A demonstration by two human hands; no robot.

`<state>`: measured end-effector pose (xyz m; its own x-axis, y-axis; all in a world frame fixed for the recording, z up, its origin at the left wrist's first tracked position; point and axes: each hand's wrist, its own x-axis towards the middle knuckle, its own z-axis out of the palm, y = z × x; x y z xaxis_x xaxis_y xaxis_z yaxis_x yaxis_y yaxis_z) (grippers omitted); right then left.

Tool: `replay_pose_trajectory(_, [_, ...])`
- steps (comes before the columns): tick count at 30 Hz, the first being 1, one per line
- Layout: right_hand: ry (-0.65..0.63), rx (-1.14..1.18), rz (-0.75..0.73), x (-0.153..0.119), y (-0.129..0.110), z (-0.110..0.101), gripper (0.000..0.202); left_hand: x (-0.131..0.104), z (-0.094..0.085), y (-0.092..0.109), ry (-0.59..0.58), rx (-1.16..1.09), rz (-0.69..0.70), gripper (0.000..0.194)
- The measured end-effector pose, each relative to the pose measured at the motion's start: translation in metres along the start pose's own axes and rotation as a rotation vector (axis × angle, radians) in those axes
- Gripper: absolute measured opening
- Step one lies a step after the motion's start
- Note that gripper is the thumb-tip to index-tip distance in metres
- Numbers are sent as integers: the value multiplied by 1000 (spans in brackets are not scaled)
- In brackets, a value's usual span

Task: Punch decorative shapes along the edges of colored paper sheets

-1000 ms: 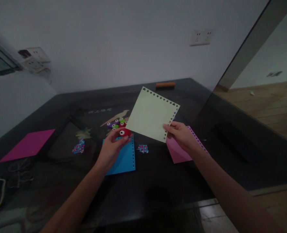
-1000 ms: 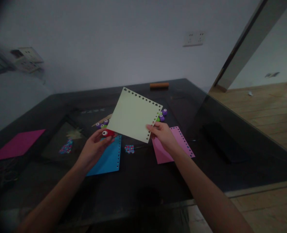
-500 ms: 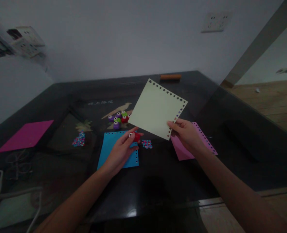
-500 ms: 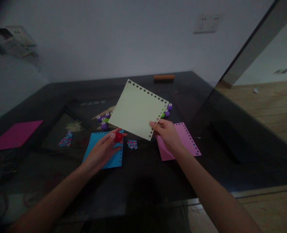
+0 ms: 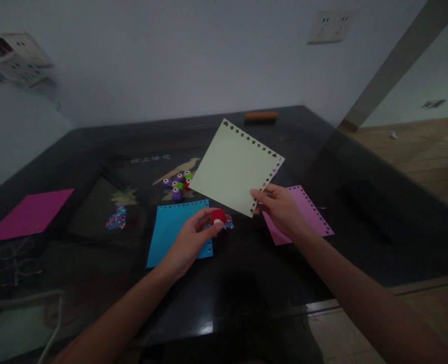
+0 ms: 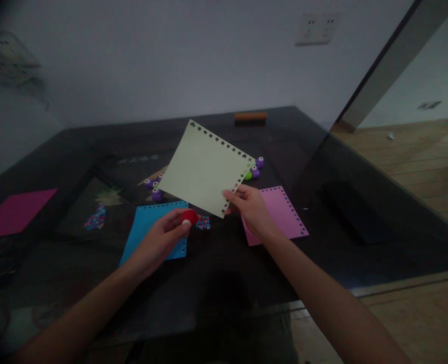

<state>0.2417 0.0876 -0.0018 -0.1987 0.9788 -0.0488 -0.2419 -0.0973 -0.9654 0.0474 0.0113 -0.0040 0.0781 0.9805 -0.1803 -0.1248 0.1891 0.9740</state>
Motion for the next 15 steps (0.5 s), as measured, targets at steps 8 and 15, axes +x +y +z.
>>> replay_pose_trajectory(8, [-48,-20,1,-9,-1,9,21,-4,5,2,-19,117,37,23])
replay_pose_trajectory(15, [-5,-69,-81,-20,1,22,18,-6,8,4,-37,112,-4,25])
